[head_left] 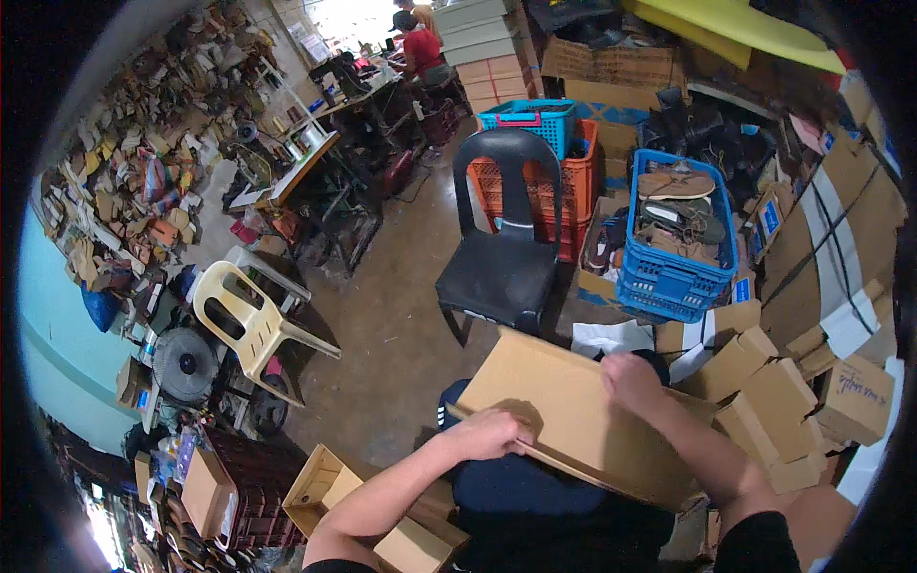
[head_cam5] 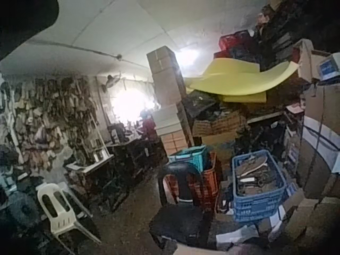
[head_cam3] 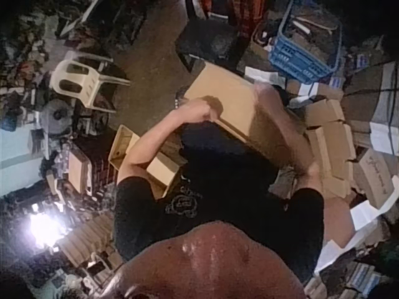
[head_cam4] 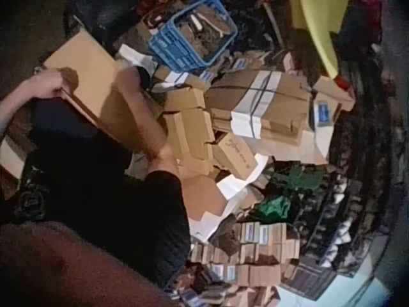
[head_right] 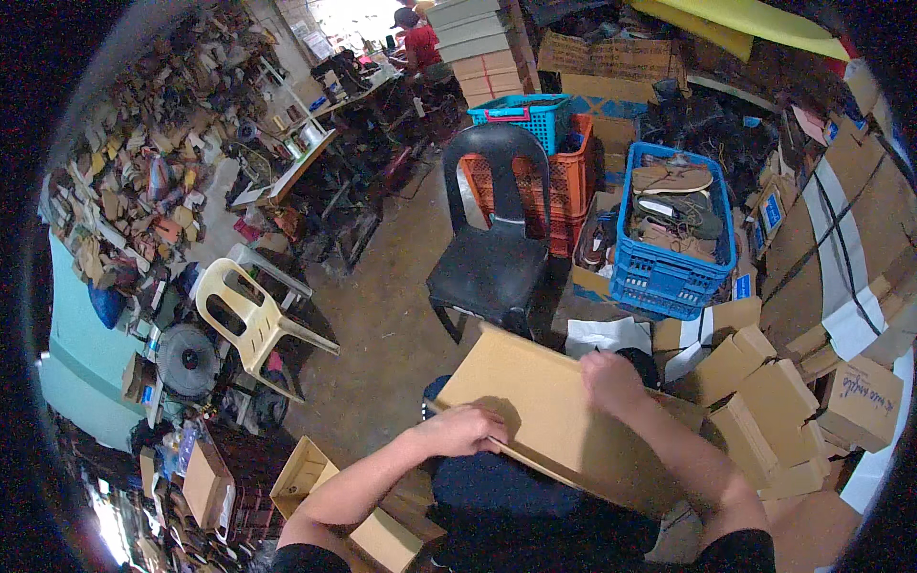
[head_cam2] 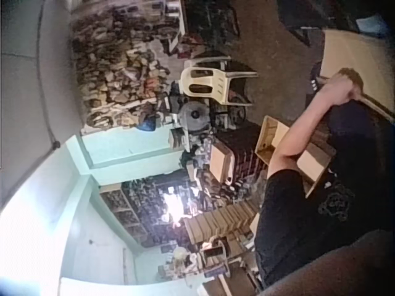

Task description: Folding and assembling cardboard boxes.

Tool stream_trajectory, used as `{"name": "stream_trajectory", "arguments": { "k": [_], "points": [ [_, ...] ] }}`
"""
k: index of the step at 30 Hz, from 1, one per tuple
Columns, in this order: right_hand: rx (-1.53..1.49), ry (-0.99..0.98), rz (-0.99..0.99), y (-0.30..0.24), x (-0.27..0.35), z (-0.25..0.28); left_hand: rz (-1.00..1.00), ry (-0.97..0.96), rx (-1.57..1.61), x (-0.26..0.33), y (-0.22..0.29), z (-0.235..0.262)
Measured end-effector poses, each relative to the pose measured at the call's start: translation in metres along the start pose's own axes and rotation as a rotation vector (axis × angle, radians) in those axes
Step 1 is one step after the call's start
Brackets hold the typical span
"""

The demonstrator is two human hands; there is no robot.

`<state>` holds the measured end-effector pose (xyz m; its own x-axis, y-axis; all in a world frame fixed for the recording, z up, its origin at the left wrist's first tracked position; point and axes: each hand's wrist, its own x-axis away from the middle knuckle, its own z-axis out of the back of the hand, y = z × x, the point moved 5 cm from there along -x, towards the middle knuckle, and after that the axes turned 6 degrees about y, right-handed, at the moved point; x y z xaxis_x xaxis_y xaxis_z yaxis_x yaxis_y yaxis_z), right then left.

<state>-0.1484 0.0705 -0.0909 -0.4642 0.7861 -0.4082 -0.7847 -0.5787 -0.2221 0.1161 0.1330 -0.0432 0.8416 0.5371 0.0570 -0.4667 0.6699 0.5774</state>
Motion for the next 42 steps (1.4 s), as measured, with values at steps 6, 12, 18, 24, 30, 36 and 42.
{"name": "stream_trajectory", "arguments": {
  "k": [6,12,18,24,30,36,42],
  "points": [
    [-0.401,-0.046,-0.466,0.048,0.0,0.033,0.031,0.34,-0.267,0.003,-0.019,0.072],
    [-0.414,-0.019,-0.628,0.058,0.013,0.021,-0.093,0.265,-0.303,-0.006,-0.019,0.039],
    [-0.821,0.174,-0.948,0.108,0.073,-0.038,-0.17,0.213,-0.264,-0.004,-0.006,0.02],
    [-1.148,0.159,-1.09,0.104,0.098,-0.056,-0.253,0.142,-0.265,-0.006,-0.002,0.011],
    [-1.266,0.158,-1.28,0.077,0.109,-0.051,-0.447,0.212,-0.244,0.011,0.013,0.023],
    [-1.379,0.244,-1.238,0.084,0.119,-0.066,-0.475,0.221,-0.199,0.015,0.021,0.031],
    [-0.882,0.213,-1.011,0.064,0.127,-0.036,-0.146,0.588,0.083,0.007,0.021,0.053]
  ]
}}
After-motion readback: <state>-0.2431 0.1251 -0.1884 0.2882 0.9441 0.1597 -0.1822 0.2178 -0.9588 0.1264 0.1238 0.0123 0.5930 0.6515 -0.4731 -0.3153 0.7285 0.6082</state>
